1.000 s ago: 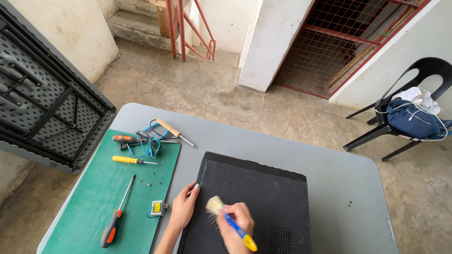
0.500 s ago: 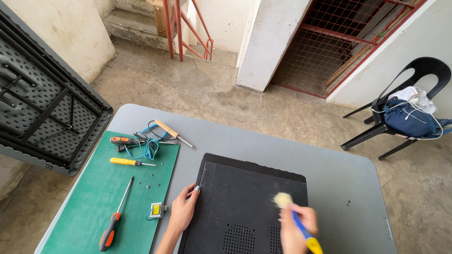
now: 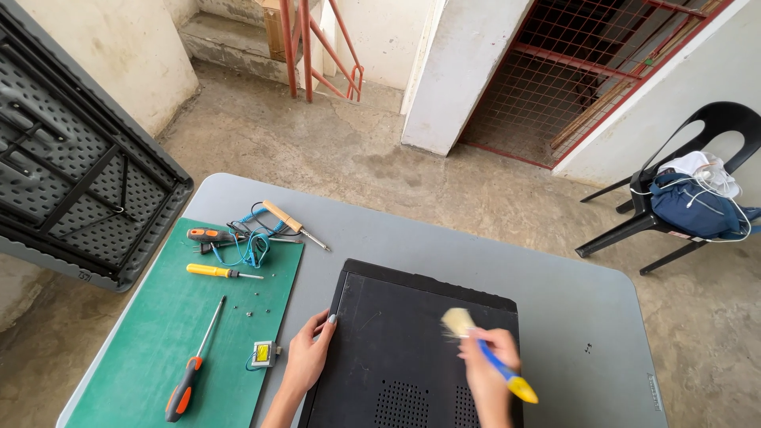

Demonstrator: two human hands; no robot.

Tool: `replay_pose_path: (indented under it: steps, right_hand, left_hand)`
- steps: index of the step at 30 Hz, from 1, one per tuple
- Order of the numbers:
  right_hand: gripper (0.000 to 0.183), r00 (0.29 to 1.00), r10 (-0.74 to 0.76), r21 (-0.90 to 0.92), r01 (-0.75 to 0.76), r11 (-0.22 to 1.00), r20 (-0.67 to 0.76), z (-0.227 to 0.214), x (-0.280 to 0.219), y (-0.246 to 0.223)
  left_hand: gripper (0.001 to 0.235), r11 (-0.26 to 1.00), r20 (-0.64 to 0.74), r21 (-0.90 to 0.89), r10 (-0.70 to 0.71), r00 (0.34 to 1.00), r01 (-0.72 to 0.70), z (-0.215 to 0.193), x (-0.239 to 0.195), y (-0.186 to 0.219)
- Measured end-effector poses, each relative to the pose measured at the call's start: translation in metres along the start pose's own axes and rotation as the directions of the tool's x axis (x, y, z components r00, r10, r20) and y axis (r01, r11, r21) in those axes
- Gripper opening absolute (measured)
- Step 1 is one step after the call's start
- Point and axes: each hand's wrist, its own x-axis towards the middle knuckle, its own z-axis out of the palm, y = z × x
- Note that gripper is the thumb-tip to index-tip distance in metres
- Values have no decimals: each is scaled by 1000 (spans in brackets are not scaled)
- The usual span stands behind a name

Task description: The person uses a small brush to clean the exterior surface of a black electronic device placed on a gray table. The person holds the device steady with the left hand while brushing with the right hand, focusing on the top and side surfaces.

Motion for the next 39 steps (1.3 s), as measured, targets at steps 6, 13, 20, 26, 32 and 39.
replay_pose_path:
  steps: [6,13,20,26,32,39]
  right_hand:
    - [10,926,55,-228,-149,962,-373,-65,30,7]
    - [11,999,-20,152,14,988,38,69,7,-53]
    - [9,923,-345,-33,355,934,173,108,9,-48]
    - [8,989,108,3,-108,994,-100,2,49,5]
    - [14,871,-423,-636,183,750,-249,-64,79,36]
    - [9,952,-302,-515,231,826,-57,49,64,-5]
  left_hand:
    - [55,1000,-11,-1,-5,1000,5,1,2,-1]
    - [54,1000,-24,13,0,1000,0,2,6,-6]
    - [55,1000,-16,-7,-9,1000,9,1,5,-4]
    - [54,1000,-6,5,11,1000,-11,1,7,-5]
    - [53,1000,-8,-1,31,999,-31,2,8,-6]
    - [53,1000,-5,-11,16,1000,-16,0,5,-3]
